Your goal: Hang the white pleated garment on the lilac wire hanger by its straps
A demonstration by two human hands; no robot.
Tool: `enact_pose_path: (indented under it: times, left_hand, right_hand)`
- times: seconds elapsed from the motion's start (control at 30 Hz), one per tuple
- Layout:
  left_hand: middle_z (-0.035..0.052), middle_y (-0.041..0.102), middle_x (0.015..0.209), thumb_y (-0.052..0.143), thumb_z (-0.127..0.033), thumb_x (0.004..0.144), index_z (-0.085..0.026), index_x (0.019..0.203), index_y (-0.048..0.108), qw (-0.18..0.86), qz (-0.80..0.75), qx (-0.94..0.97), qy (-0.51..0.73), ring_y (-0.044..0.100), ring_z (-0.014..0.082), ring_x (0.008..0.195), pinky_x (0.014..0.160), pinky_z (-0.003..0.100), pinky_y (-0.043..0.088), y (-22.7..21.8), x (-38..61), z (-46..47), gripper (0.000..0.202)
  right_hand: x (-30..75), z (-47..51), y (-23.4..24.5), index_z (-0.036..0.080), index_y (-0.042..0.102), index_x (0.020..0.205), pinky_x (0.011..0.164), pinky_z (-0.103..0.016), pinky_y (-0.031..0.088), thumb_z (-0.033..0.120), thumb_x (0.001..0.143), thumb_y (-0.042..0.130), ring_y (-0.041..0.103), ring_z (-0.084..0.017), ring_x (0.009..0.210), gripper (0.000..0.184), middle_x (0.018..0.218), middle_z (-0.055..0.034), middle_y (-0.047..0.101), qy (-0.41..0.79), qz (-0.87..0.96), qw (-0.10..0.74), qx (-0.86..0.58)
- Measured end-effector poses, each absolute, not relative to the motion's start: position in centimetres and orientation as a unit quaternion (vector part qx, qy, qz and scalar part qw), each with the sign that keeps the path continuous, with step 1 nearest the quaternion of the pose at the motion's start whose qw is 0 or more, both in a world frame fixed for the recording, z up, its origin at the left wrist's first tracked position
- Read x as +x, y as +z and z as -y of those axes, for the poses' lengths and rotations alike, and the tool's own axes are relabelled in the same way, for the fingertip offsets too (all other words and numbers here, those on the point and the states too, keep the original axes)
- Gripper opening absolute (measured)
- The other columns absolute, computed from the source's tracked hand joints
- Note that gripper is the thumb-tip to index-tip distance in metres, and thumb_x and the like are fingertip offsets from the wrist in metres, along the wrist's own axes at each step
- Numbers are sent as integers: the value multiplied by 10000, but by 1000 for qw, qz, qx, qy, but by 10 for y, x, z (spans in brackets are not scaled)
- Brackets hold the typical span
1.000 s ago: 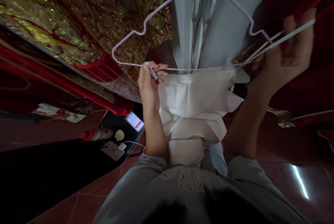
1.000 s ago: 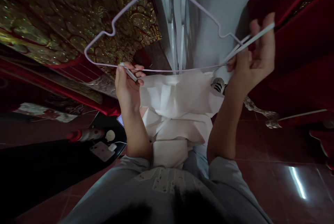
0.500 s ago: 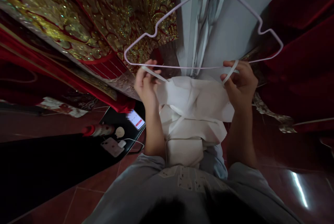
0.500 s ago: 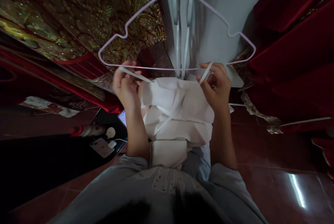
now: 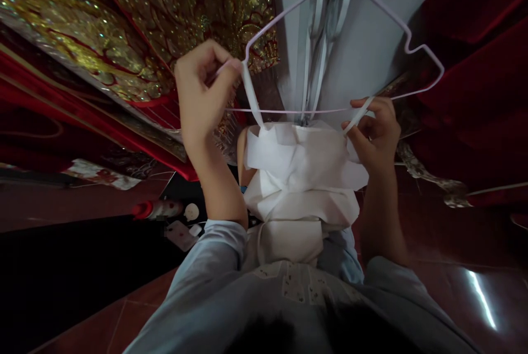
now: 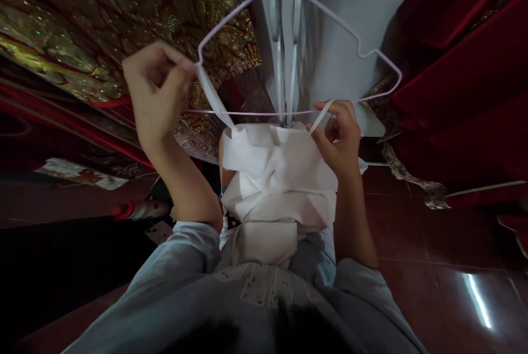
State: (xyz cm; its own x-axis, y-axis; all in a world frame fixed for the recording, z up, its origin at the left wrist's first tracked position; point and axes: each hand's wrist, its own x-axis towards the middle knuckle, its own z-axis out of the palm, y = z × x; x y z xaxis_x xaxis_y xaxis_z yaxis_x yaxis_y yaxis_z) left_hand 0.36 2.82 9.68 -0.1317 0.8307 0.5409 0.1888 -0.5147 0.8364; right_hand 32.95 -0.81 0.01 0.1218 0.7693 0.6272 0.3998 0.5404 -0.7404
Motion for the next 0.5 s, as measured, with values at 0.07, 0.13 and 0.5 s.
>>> enact_pose_path:
  times: [0.07, 0.13, 0.5]
  left_hand:
    - [62, 674, 810, 741, -349, 1090, -281, 814, 708, 290, -417, 530, 679, 740, 312, 1047, 856, 445, 629, 88, 6, -33, 286]
    - [26, 651, 786, 617, -351, 1160, -264, 924, 687, 332, -389, 427, 746, 742, 235, 964, 833, 374, 608, 73, 12, -31, 261]
    - [33, 736, 829, 610, -458, 1151, -237, 832, 570, 439, -303, 361, 765, 749, 184, 826, 842, 290, 580, 26, 60, 0, 391]
  right_hand:
    - [328, 11, 1, 331, 777, 1176, 536, -304, 425, 577, 869, 851, 410, -95, 640, 401, 1146, -30, 657, 152, 646, 599, -448]
    - [325, 14, 1, 327, 782, 1172, 520, -294, 392, 570, 867, 858, 385, -89, 630, 397, 1153, -32, 670, 145, 648, 605, -439]
    - [372, -11, -16, 325, 747, 1190, 659, -357, 552, 594, 904, 799, 688, -207, 845, 396, 1148, -65, 693, -17, 480, 762, -434]
